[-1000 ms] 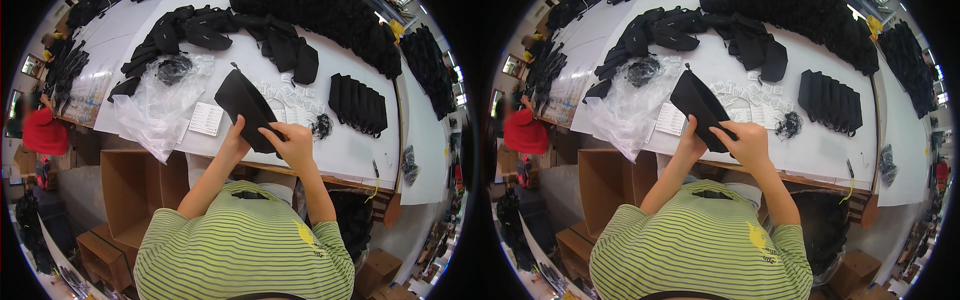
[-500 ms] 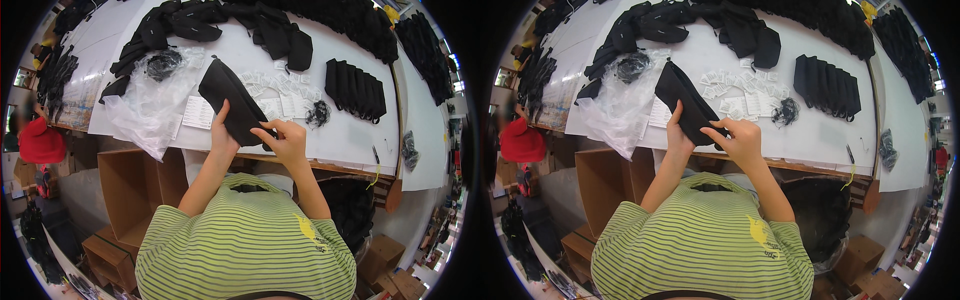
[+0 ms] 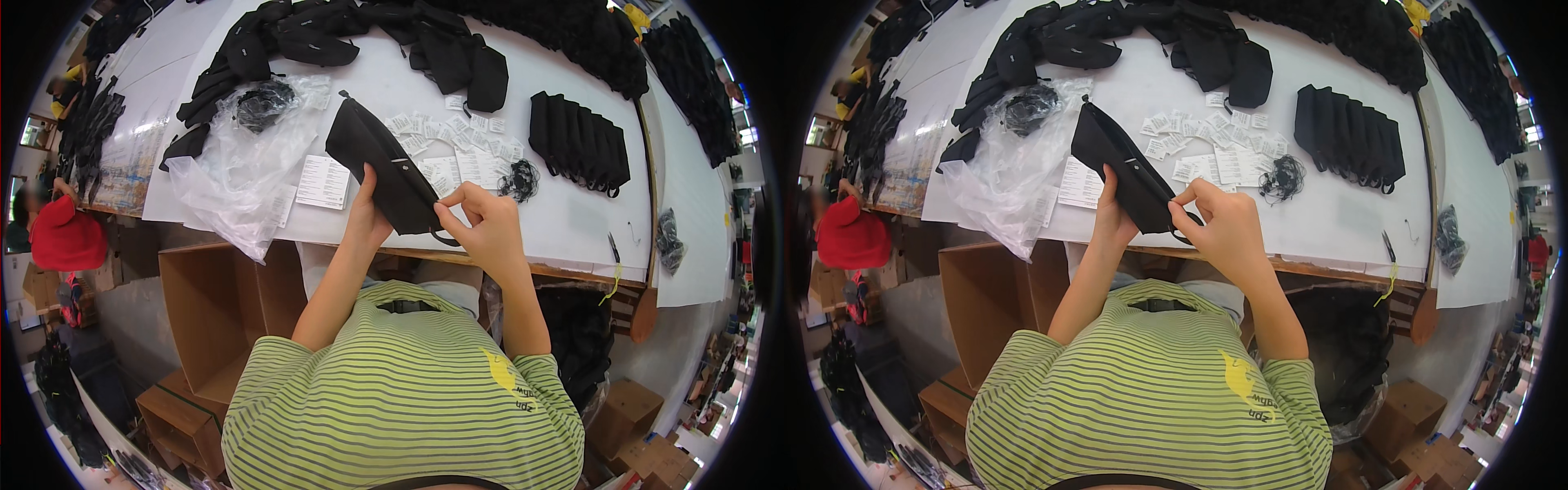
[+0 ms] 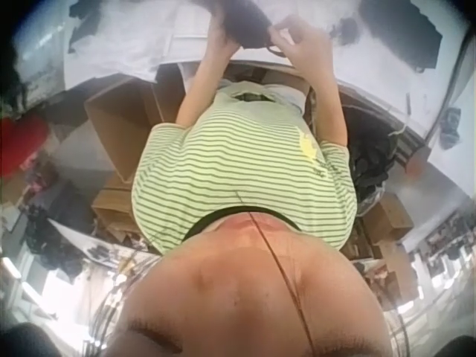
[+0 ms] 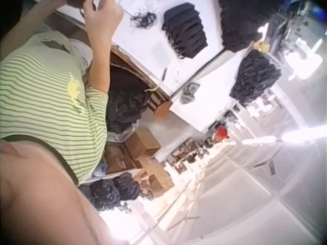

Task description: The recorder is shown inserting a pair of items into a black fabric pouch, then adding an instructional slip and a small silica packet, and finally closing the pouch's zipper.

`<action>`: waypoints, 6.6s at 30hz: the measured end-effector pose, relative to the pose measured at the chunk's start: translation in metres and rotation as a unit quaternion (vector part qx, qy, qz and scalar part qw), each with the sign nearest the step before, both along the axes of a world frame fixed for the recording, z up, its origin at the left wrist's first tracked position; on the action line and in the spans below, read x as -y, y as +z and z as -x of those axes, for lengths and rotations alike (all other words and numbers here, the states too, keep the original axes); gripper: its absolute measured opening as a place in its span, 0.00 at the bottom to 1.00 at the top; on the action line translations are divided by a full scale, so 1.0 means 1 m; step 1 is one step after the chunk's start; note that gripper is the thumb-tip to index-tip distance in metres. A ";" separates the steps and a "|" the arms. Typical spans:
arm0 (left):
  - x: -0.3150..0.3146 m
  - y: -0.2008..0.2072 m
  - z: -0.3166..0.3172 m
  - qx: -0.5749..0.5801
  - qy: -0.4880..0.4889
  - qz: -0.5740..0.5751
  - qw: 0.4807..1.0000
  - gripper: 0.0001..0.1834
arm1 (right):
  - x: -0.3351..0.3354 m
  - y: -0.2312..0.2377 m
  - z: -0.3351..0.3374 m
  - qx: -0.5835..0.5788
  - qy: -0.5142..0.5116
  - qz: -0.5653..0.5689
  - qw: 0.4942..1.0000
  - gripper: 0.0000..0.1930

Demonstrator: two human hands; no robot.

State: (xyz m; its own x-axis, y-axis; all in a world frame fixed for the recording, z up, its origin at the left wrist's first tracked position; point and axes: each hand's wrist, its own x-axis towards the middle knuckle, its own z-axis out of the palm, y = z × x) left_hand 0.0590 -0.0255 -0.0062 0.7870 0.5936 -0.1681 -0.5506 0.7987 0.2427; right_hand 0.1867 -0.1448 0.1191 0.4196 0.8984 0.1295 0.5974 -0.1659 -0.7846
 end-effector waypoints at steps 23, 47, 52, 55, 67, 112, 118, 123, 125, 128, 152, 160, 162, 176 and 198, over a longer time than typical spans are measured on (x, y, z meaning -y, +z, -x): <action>0.012 0.053 -0.003 -0.179 0.109 -0.065 0.976 0.29 | 0.004 -0.074 0.035 -0.355 -0.139 -0.162 0.910 0.11; 0.012 0.077 -0.007 -0.254 0.074 -0.175 0.948 0.24 | 0.021 -0.093 0.000 -0.445 -0.085 -0.049 0.890 0.16; 0.023 0.085 -0.004 -0.303 -0.071 -0.250 0.917 0.20 | -0.004 -0.047 -0.019 -0.364 -0.079 -0.235 0.898 0.15; 0.027 0.088 -0.002 -0.297 -0.098 -0.241 0.919 0.21 | -0.017 -0.027 -0.025 -0.357 -0.074 -0.280 0.888 0.13; 0.021 0.074 -0.004 -0.306 -0.076 -0.141 0.939 0.18 | -0.008 -0.022 -0.014 -0.064 -0.057 -0.231 0.969 0.05; -0.018 0.059 0.011 -0.293 0.072 -0.451 0.840 0.26 | 0.029 -0.059 -0.041 -0.366 -0.081 -0.161 0.913 0.13; -0.011 0.048 -0.005 -0.352 0.011 -0.445 0.824 0.16 | 0.043 -0.073 -0.067 -0.331 -0.140 -0.056 0.932 0.13; -0.005 0.028 -0.021 -0.344 0.011 -0.420 0.840 0.12 | 0.054 -0.082 -0.089 -0.293 -0.178 -0.040 0.939 0.13; -0.006 0.028 -0.024 -0.353 -0.011 -0.401 0.845 0.10 | 0.059 -0.089 -0.106 -0.311 -0.173 -0.057 0.933 0.14; -0.031 0.016 0.004 -0.457 0.039 -0.475 0.751 0.12 | 0.088 -0.090 -0.161 -0.337 -0.251 -0.150 0.895 0.14; -0.054 -0.026 0.064 -0.786 0.067 -0.590 0.170 0.34 | 0.124 -0.141 -0.361 0.089 -0.578 -0.233 0.777 0.15; -0.065 -0.014 0.067 -0.617 0.028 -0.551 0.561 0.13 | 0.043 -0.147 -0.165 0.055 -0.163 0.010 0.985 0.07; -0.052 0.000 0.060 -0.593 0.021 -0.533 0.603 0.12 | 0.033 -0.154 -0.158 0.135 -0.097 0.057 0.984 0.08; -0.019 0.009 0.066 -0.509 -0.034 -0.478 0.715 0.24 | 0.027 -0.050 -0.145 -0.044 -0.134 -0.161 0.977 0.05; 0.026 0.047 0.002 -0.443 -0.066 -0.503 0.739 0.28 | 0.075 -0.160 -0.086 0.133 -0.016 0.229 0.964 0.08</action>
State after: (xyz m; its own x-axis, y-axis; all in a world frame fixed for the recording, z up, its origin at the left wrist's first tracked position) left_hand 0.0575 -0.0513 0.0408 0.6940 0.6976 -0.1781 0.2470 0.0017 0.9690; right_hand 0.2727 -0.2196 -0.0406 0.4541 0.8742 -0.1716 0.7561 -0.4801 -0.4448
